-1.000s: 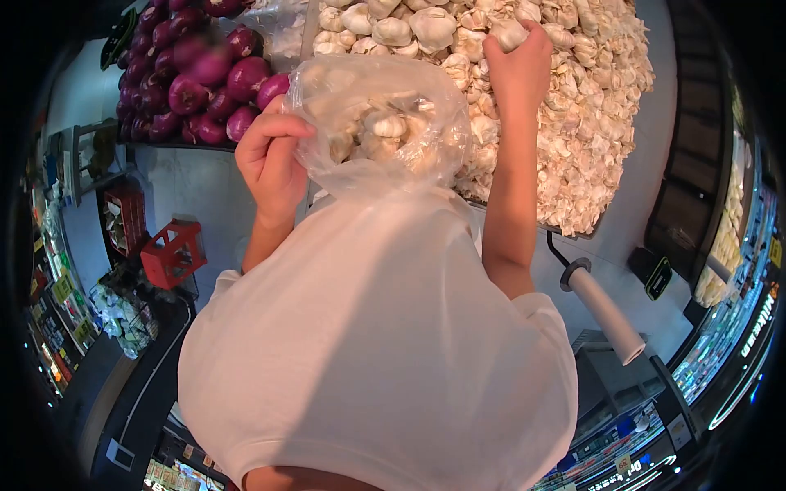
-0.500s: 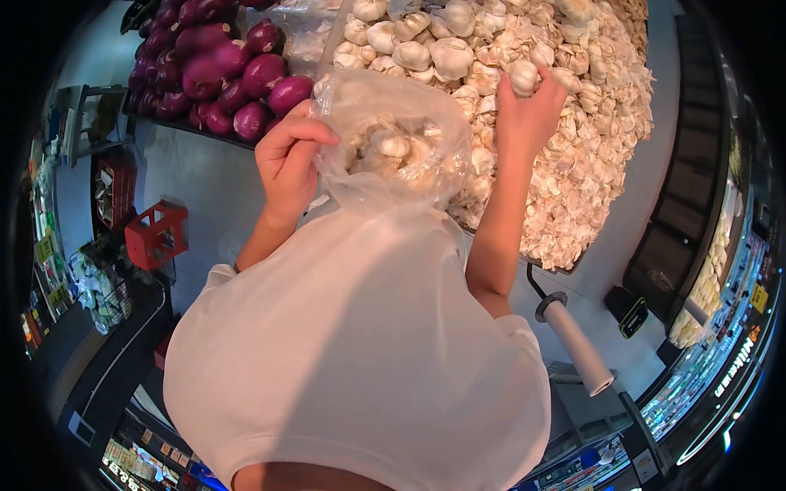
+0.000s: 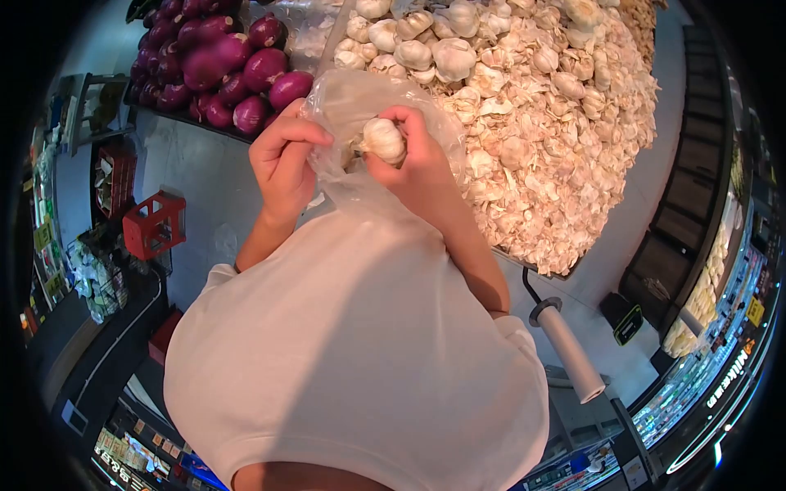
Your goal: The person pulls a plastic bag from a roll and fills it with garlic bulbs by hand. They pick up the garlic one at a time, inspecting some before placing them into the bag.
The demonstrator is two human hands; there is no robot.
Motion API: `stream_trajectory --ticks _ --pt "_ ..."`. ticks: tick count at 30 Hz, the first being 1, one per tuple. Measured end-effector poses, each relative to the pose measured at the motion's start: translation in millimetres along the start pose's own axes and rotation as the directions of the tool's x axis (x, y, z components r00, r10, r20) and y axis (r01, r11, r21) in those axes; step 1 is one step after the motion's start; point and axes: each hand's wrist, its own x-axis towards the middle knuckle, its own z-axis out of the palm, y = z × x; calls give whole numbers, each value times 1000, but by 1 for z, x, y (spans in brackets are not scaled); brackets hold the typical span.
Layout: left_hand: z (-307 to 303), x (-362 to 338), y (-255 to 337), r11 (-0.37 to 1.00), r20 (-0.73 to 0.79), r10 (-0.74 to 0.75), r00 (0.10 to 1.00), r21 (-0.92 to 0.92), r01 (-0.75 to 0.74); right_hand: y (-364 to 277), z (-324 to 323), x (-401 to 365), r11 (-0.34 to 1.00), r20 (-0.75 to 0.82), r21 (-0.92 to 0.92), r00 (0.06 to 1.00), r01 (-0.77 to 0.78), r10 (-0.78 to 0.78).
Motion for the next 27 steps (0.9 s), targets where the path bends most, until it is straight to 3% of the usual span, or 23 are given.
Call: stream_trajectory --ticks 2,5,8,11,14,19,23,27 --pt "0 -1 -1 1000 2 16 1000 5 -16 7 5 1 973 41 -229 998 -28 38" --pt "2 -2 1 999 8 30 1000 26 -30 11 1 7 828 101 -478 955 293 -279" --pt "2 -5 0 999 36 -33 999 18 32 15 4 13 713 122 -660 970 236 -208" --pt "5 -5 -1 998 33 -55 998 33 54 15 6 17 662 158 -709 970 242 -186" --pt "5 -4 -1 999 19 -38 999 39 37 22 7 18 557 289 -720 908 414 -302" --pt "7 -3 -6 999 -31 -36 999 32 37 31 11 12 652 297 -601 887 462 -355" --pt "12 -2 -1 997 -37 -67 997 21 68 28 6 14 541 355 -671 860 507 -366" --pt "12 -1 -5 998 -55 -48 997 27 50 42 11 20 626 246 -657 904 420 -349"
